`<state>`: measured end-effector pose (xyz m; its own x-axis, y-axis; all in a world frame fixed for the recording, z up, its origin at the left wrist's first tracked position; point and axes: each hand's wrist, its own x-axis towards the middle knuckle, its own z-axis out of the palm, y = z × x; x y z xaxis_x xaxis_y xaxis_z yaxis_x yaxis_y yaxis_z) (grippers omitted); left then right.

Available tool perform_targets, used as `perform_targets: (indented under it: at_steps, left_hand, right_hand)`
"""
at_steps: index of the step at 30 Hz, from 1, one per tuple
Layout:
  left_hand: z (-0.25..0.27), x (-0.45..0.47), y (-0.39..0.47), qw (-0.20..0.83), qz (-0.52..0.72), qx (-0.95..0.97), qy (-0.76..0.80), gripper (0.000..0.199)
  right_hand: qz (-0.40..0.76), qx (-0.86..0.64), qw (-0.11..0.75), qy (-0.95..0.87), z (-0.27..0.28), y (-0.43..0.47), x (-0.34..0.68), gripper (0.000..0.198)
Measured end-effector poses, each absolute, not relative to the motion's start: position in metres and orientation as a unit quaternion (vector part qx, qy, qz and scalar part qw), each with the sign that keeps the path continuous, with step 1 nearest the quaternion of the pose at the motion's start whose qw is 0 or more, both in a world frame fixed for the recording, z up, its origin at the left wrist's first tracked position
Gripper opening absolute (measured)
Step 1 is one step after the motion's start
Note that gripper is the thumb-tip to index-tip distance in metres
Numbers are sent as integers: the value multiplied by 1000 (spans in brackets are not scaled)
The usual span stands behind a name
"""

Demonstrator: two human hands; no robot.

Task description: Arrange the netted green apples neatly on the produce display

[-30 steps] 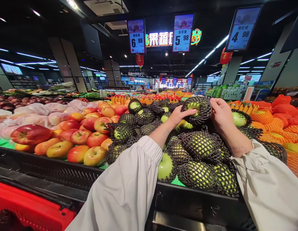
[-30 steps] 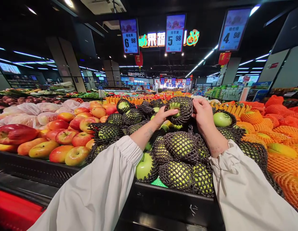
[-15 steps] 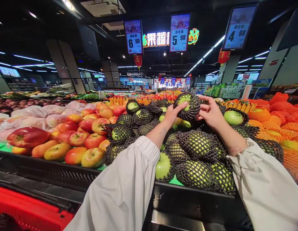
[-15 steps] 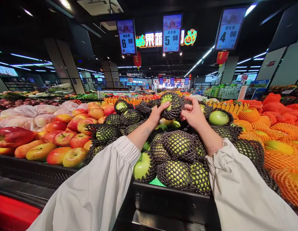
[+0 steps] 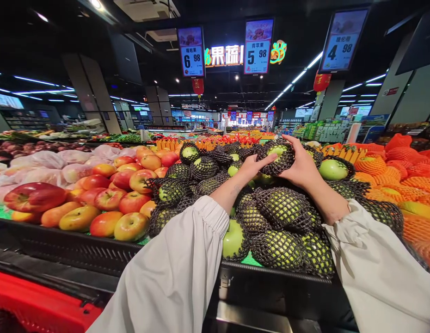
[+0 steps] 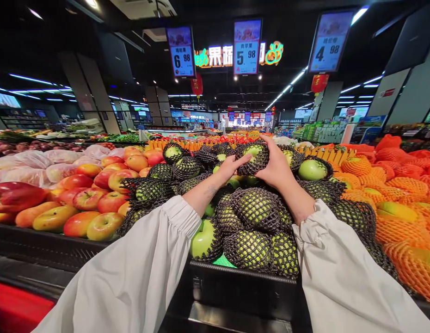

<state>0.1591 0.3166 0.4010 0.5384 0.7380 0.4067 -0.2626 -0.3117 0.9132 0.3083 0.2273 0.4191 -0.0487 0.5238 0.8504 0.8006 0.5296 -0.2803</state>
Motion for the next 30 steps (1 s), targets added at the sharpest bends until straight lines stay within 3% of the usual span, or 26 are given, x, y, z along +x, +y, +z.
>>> perform_targets:
  at_steps: [4,9,14,18,24,30]
  left_hand:
    - [404,157,321,614,433,642,152,63]
    - [410,152,314,584,483,647,93,50]
    - [412,152,310,553,525,641,85,40]
    - [414,153,313,555,527,640,70,39]
    - [414,154,312,487,526,693,80,37]
    - [414,156,311,555,494,661,100,25]
  right_hand:
    - [-131,-485,574,-647,418,230,310,85]
    - [-46,-487,650,-581,418,237,312,73]
    - [98,-445,628,-631,418,235,305,74]
    - [151,-415,637,-632,416,230,299,80]
    - [227,-430,655,-579,413,232,301,73]
    - [269,-400,662,-574,418,233,305,65]
